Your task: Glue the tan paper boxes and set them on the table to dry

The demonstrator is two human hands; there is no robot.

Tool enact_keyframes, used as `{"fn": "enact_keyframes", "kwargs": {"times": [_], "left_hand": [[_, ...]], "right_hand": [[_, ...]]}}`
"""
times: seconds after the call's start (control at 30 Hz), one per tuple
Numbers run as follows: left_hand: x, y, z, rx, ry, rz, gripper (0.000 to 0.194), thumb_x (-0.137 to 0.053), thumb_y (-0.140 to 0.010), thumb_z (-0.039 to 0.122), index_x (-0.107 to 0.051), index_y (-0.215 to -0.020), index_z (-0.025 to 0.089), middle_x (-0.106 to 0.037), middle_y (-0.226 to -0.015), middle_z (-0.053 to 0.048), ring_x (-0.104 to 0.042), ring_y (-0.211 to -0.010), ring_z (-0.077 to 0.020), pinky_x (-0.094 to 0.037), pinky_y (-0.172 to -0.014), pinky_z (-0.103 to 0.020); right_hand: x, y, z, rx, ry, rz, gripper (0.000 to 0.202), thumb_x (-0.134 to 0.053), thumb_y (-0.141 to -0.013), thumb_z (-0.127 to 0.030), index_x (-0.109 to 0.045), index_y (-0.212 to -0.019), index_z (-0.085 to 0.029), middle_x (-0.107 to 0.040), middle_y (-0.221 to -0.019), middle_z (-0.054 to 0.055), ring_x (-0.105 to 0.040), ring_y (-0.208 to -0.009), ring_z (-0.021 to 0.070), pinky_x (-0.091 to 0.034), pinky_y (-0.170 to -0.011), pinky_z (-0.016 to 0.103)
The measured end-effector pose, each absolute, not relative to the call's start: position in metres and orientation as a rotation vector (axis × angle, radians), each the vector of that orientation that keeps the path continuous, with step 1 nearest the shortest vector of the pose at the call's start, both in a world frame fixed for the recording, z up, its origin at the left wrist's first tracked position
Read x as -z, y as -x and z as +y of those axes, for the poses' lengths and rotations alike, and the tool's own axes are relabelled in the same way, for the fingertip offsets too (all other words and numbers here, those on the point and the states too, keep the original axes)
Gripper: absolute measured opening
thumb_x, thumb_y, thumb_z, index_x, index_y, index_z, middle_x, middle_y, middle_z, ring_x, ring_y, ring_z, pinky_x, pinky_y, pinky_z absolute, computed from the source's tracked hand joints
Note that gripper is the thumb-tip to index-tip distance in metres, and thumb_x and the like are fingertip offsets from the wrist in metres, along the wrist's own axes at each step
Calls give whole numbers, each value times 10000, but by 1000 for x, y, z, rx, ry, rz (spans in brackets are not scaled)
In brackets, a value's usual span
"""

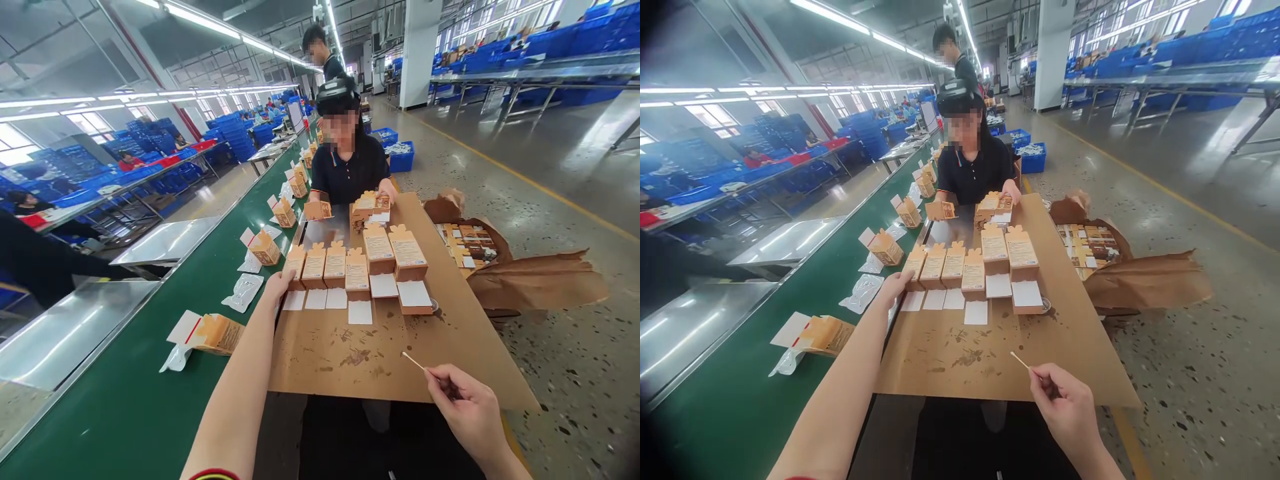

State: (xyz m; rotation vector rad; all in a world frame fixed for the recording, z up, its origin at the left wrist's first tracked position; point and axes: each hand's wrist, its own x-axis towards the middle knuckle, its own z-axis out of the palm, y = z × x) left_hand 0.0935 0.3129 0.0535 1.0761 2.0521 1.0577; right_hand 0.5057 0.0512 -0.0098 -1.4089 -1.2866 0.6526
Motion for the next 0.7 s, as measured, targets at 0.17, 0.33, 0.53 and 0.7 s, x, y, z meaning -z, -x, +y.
{"fn": "enact_keyframes", "kwargs": {"times": [0.17,0.33,0.53,0.7], "left_hand": [[-43,-79,229,-1165,-980,1991,651,-859,-851,650,-757,-1315,204,-885,-1327,-182,-824,-1333,-394,-676,-1119,-525],[-25,-106,129,-1440,-777,1570,886,-1095,-644,646,-794,-1377,248,-858,-1496,-176,-811,-1427,-447,-698,-1178,-590],[1,-167,105,-1325,-761,1519,943,-1168,-580,681,-802,-1303,200,-878,-1408,-217,-841,-1353,-464,-681,-1191,-637],[5,-161,110,-1269,-850,1528,931,-1153,-646,679,-755,-1338,199,-872,-1385,-205,-852,-1312,-424,-681,-1171,-607]], "right_hand": [[2,-529,36,-630,1484,-1214,433,-925,-913,-659,-876,-692,-291,-716,-579,51,-666,-444,240,-611,-455,320],[-11,-516,33,-697,1431,-1321,385,-853,-997,-548,-869,-725,-276,-712,-576,32,-668,-454,215,-595,-467,301],[-1,-429,60,-709,1246,-1744,404,-565,-1117,-299,-694,-734,-278,-676,-631,-22,-633,-551,151,-532,-577,245],[20,-391,71,-675,1156,-1900,355,-588,-1009,-119,-492,-708,-279,-543,-619,-61,-508,-533,127,-390,-574,249]]}}
